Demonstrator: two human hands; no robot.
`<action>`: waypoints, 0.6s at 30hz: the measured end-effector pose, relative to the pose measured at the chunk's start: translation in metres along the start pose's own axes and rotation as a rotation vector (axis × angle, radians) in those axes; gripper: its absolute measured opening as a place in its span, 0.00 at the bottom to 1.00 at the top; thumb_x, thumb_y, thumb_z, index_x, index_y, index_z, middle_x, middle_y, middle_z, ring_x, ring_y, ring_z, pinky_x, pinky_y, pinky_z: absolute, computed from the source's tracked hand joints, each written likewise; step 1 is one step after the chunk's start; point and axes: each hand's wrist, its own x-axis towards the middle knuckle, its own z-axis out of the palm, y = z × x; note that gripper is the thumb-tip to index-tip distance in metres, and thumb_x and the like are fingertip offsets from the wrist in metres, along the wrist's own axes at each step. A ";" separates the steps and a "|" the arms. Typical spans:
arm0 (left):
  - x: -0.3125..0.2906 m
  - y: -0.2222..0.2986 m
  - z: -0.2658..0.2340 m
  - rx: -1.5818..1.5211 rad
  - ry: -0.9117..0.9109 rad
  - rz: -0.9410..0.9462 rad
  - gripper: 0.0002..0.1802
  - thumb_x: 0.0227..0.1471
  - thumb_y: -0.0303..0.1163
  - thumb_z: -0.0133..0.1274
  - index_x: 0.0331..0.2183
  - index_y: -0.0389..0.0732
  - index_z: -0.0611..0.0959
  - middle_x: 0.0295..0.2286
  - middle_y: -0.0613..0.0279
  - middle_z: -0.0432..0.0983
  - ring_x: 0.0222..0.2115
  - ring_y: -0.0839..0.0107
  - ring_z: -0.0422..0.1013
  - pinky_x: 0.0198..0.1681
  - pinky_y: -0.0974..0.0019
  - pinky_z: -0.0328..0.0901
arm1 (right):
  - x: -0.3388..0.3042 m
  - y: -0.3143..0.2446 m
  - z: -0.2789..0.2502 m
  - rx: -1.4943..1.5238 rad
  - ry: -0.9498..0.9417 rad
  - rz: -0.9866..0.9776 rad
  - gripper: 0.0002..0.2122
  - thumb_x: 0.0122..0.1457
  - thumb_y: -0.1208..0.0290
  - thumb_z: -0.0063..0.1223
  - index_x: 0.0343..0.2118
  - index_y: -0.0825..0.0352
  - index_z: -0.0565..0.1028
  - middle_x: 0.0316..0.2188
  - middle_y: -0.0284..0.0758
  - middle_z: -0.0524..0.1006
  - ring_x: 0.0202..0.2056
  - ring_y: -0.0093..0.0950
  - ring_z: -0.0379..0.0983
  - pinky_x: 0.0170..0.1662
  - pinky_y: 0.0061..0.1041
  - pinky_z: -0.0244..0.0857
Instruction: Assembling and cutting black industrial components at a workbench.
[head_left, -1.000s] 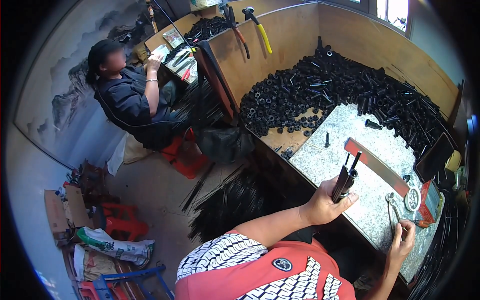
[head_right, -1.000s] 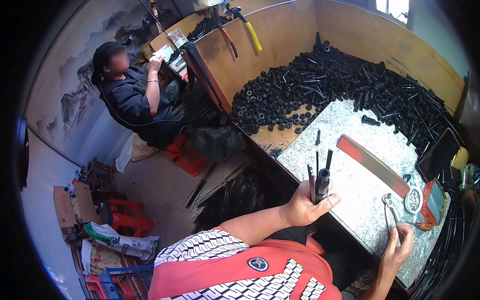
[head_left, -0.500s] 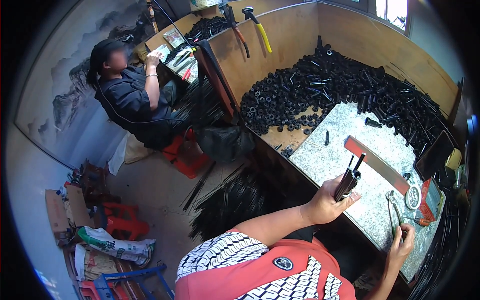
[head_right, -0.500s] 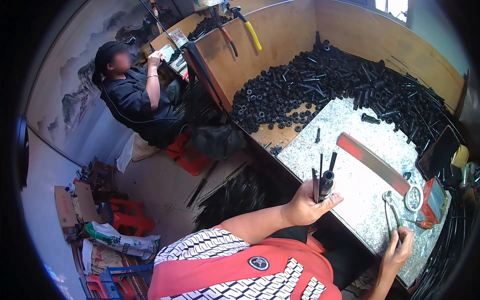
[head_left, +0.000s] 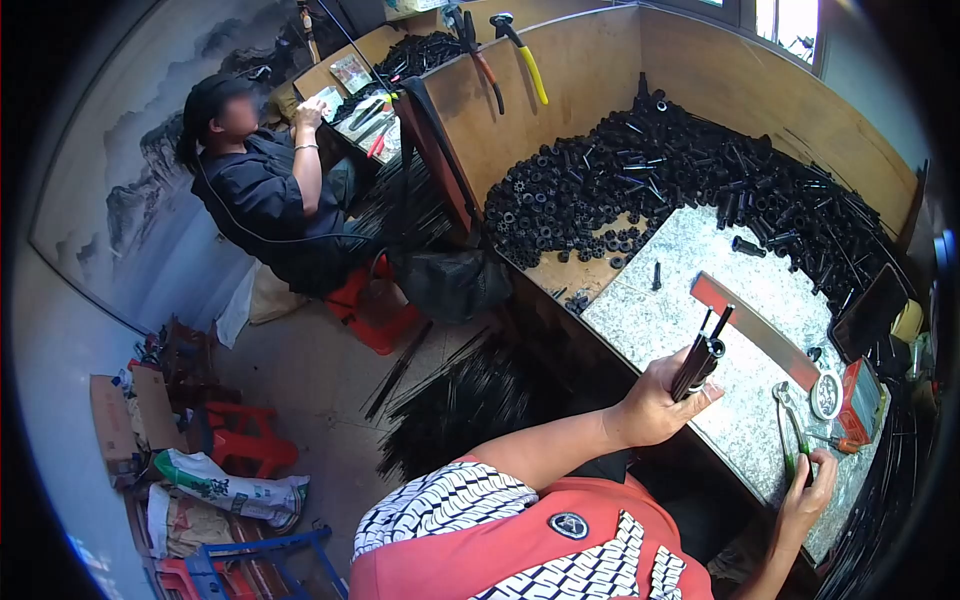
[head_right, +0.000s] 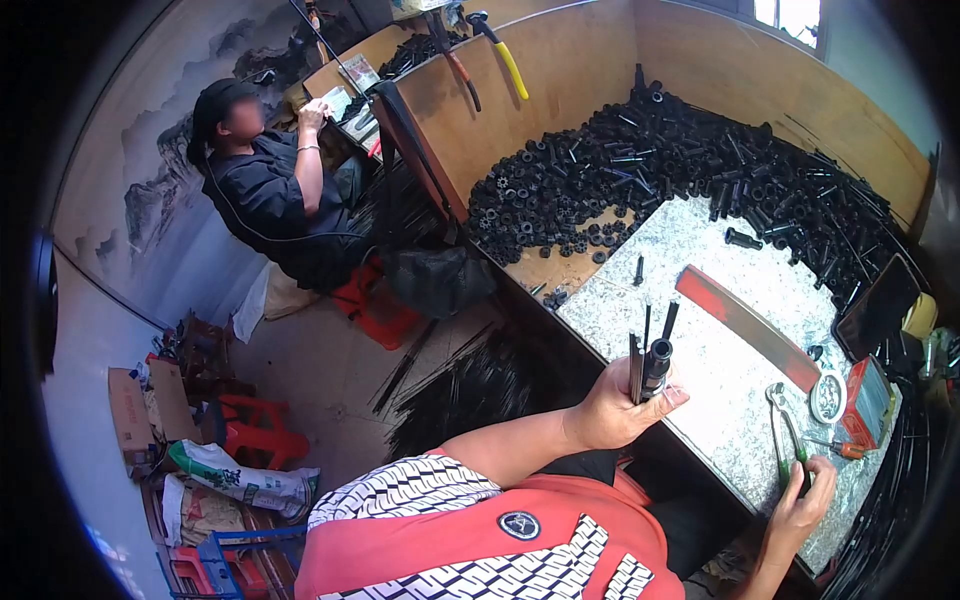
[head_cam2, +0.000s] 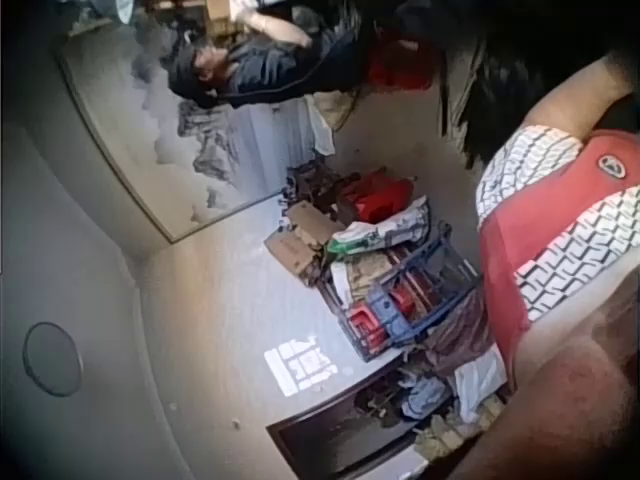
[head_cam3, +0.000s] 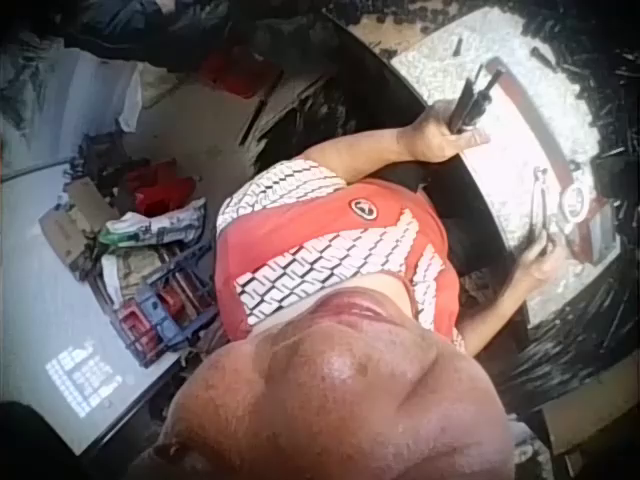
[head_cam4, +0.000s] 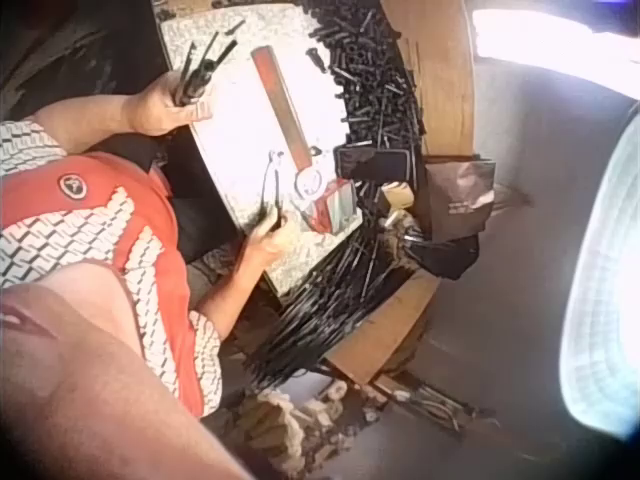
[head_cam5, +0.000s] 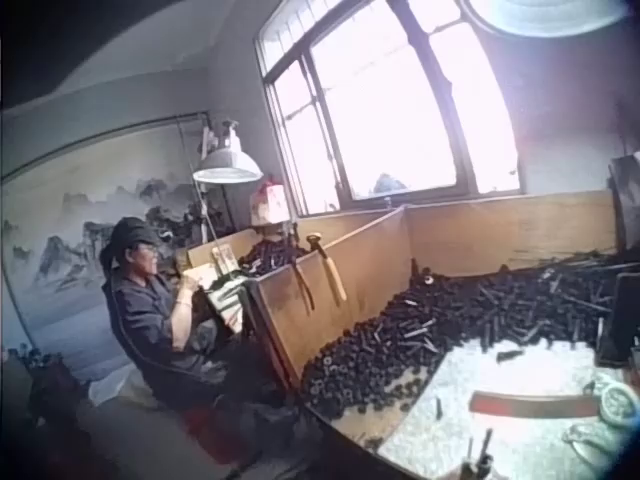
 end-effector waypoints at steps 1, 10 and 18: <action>0.000 0.000 0.000 0.000 0.001 0.001 0.12 0.53 0.24 0.52 0.21 0.37 0.69 0.16 0.67 0.61 0.18 0.76 0.56 0.22 0.69 0.55 | 0.001 0.000 -0.002 -0.123 0.042 -0.095 0.05 0.55 0.80 0.50 0.33 0.74 0.67 0.31 0.43 0.69 0.34 0.39 0.67 0.40 0.31 0.61; -0.002 -0.006 -0.001 0.051 -0.037 0.043 0.10 0.51 0.27 0.56 0.31 0.35 0.71 0.19 0.61 0.69 0.20 0.65 0.66 0.27 0.65 0.63 | -0.009 0.018 -0.007 -0.107 -0.182 0.113 0.07 0.53 0.80 0.51 0.31 0.74 0.65 0.34 0.46 0.67 0.37 0.46 0.64 0.42 0.37 0.58; -0.003 -0.004 0.000 0.010 0.002 0.039 0.07 0.53 0.26 0.54 0.26 0.37 0.73 0.21 0.66 0.67 0.22 0.75 0.63 0.25 0.69 0.59 | -0.007 0.001 -0.007 -0.139 -0.222 0.064 0.10 0.49 0.79 0.56 0.29 0.74 0.65 0.34 0.47 0.68 0.37 0.47 0.65 0.42 0.39 0.59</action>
